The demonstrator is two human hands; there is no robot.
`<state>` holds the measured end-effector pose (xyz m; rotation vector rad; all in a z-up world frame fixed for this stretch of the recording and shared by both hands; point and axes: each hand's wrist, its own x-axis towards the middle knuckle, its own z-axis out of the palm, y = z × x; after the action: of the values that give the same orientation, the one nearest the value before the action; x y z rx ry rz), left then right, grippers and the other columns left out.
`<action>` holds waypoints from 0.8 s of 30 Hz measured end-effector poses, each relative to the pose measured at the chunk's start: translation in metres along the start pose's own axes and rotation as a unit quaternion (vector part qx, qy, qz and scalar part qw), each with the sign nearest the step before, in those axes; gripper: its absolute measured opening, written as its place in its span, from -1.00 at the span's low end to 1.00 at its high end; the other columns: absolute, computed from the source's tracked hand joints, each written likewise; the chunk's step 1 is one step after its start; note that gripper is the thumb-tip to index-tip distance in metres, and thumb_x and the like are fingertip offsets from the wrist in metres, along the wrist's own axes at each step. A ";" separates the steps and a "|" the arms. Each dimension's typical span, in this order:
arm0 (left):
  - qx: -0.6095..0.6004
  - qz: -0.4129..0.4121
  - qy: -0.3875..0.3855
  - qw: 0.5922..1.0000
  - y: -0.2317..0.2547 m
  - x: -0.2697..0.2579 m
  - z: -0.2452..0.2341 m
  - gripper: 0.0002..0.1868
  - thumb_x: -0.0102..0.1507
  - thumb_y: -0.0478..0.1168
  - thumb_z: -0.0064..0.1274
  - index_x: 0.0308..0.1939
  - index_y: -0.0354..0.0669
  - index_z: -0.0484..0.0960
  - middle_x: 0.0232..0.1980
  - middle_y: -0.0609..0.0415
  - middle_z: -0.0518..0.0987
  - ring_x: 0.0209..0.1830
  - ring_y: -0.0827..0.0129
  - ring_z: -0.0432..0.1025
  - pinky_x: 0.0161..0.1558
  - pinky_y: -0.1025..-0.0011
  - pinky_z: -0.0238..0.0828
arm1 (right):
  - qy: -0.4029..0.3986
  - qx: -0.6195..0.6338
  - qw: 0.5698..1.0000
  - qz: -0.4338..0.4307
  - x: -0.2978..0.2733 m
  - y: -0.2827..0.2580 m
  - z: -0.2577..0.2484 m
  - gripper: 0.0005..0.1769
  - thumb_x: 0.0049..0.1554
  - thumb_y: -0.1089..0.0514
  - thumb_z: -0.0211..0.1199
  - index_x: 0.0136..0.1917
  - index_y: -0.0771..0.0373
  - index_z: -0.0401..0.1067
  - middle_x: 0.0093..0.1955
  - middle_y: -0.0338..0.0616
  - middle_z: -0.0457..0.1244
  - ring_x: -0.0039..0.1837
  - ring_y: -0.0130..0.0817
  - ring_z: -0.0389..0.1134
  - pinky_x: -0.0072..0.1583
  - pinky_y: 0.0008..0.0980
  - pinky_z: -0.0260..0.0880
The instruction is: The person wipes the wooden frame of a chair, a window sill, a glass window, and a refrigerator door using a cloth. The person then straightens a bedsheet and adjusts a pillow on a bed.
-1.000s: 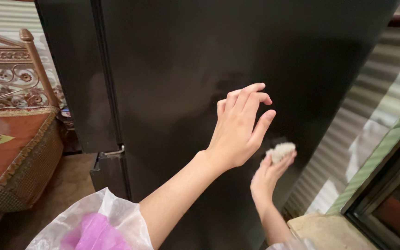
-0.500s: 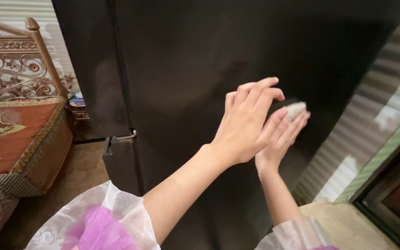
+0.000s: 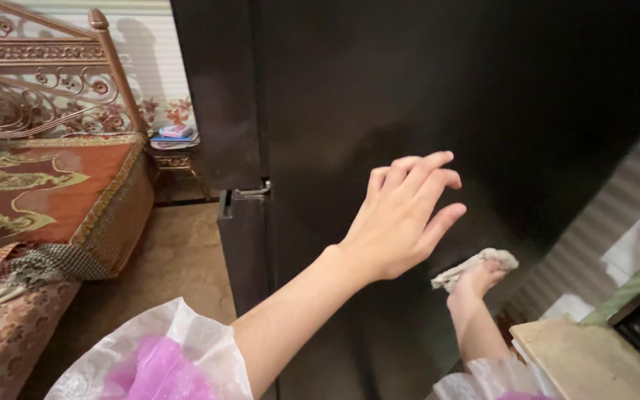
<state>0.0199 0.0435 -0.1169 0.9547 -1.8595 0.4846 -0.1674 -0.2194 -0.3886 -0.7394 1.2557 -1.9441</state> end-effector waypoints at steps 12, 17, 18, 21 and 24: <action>0.033 -0.003 -0.080 0.996 0.000 -0.040 0.004 -0.40 0.40 -0.05 -0.05 0.49 -0.21 0.30 0.59 -0.04 0.28 0.56 0.13 0.18 0.47 0.09 0.08 | -0.157 -0.003 0.947 -0.279 -0.094 -0.188 0.080 -0.24 0.51 -0.18 -0.21 0.76 0.20 -0.32 0.84 -0.02 -0.45 0.84 -0.14 -0.45 0.75 -0.18 -0.39; 0.019 -0.035 -0.006 0.999 0.001 -0.048 -0.018 -0.34 0.44 -0.06 -0.06 0.58 -0.18 0.19 0.66 -0.04 0.20 0.61 0.15 0.16 0.52 0.14 0.08 | -0.248 -0.101 0.822 -0.503 -0.145 -0.244 0.092 -0.34 0.57 -0.07 -0.16 0.75 0.21 -0.27 0.81 0.01 -0.43 0.82 0.03 -0.50 0.75 -0.01 -0.47; 0.029 -0.038 -0.003 0.999 0.001 -0.050 -0.023 -0.34 0.44 -0.06 -0.06 0.58 -0.17 0.19 0.66 -0.05 0.19 0.61 0.16 0.16 0.51 0.14 0.07 | -0.237 -0.120 0.803 -0.533 -0.150 -0.243 0.093 -0.35 0.57 -0.04 -0.15 0.77 0.17 -0.24 0.81 -0.02 -0.40 0.82 0.04 -0.47 0.75 0.01 -0.43; 0.054 -0.050 -0.002 0.997 0.000 -0.061 -0.030 -0.34 0.43 -0.05 -0.05 0.58 -0.14 0.20 0.65 -0.04 0.18 0.62 0.15 0.14 0.49 0.14 0.03 | -0.228 -0.172 0.746 -0.602 -0.167 -0.210 0.084 -0.32 0.52 -0.04 -0.08 0.77 0.13 -0.20 0.81 -0.02 -0.36 0.82 0.12 -0.41 0.76 0.13 -0.34; 0.064 -0.062 -0.013 0.996 0.000 -0.073 -0.034 -0.35 0.43 -0.05 -0.05 0.57 -0.13 0.22 0.65 -0.04 0.17 0.62 0.14 0.13 0.49 0.13 0.01 | -0.267 -0.170 0.706 -0.633 -0.199 -0.154 0.061 -0.17 0.42 -0.14 0.01 0.72 0.22 -0.27 0.77 0.16 -0.40 0.77 0.27 -0.44 0.69 0.25 -0.37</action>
<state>0.0566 0.0957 -0.1653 1.1603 -1.7961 0.5217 -0.0400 -0.0481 -0.2416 -2.6686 0.6800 -2.0579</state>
